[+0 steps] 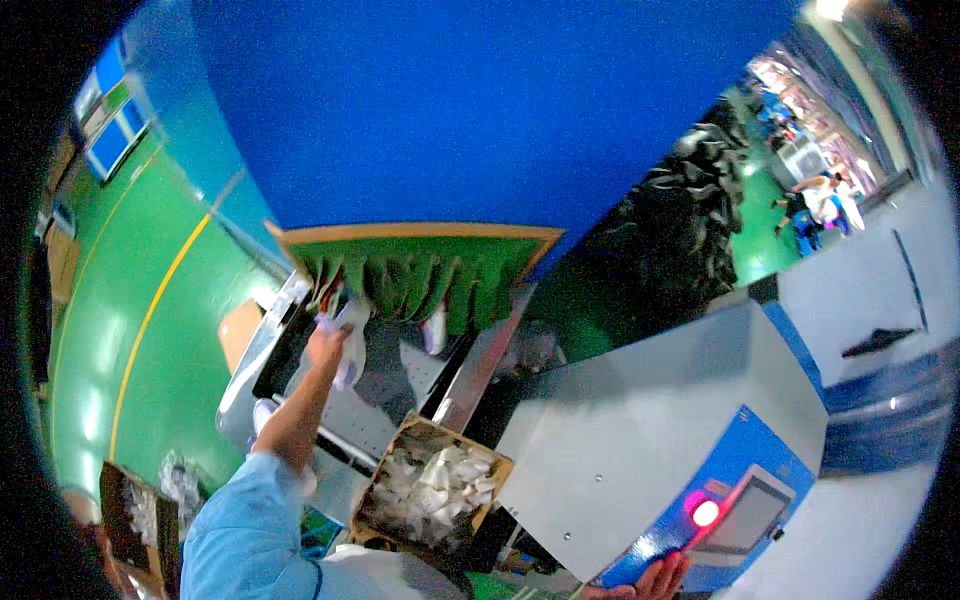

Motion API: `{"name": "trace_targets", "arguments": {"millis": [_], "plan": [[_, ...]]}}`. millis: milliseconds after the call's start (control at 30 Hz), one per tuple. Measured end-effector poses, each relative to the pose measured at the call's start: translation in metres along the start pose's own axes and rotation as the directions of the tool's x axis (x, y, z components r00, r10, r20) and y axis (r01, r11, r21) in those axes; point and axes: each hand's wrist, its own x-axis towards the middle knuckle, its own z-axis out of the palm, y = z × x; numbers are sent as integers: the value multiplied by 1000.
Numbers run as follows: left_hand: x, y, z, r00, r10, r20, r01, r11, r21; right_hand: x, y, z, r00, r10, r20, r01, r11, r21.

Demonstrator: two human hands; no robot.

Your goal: The person operates a shoe-shaping machine by inserting white sneakers into the device, cleaning them with a cloth, and repeatedly moving them between the machine, a storage rack, and a collection box.

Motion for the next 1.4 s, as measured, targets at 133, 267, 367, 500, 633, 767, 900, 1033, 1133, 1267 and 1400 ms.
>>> {"name": "trace_targets", "arguments": {"millis": [133, 267, 367, 500, 633, 767, 900, 1033, 1133, 1267, 1400], "plan": [[-109, 17, -73, 937, 52, 345, 130, 866, -483, -18, -57, -40, 980, 74, 184, -96, 988, 117], [-248, 31, -118, 768, -3, 640, 431, 742, -513, -45, -155, -38, 868, 135, 477, -434, 672, 600], [-341, 51, -112, 436, 473, 766, 361, 688, -630, -60, -163, -21, 626, -28, 779, -778, 28, 627], [-400, 69, -113, 179, 325, 928, 205, 911, -359, -53, -91, -50, 424, -68, 903, -868, -317, 383], [-447, 69, -112, 32, 59, 998, 80, 995, -62, -112, -46, -77, -116, -76, 990, -934, -332, -135], [-472, 30, -104, 51, -12, 999, -321, 947, 27, -210, -12, -86, -187, -567, 802, -400, -702, -589], [-536, 10, -82, -1, -47, 999, 338, 940, 45, -208, 18, -128, 58, -277, 959, -151, -952, -266], [-562, 31, -116, 86, -57, 995, 154, 987, 43, -216, 71, -138, 371, 281, 885, -830, -326, 452], [-553, -12, -73, 253, -3, 967, 44, 999, -8, -219, 82, -151, 178, 147, 973, -878, -424, 224], [-579, 12, -44, 98, -193, 976, 316, 936, 153, -238, 77, -165, 125, -37, 991, -955, -276, 110], [-578, -7, -52, 220, 41, 975, -248, 969, 15, -217, 71, -170, 178, 80, 981, -920, -341, 195]]}}
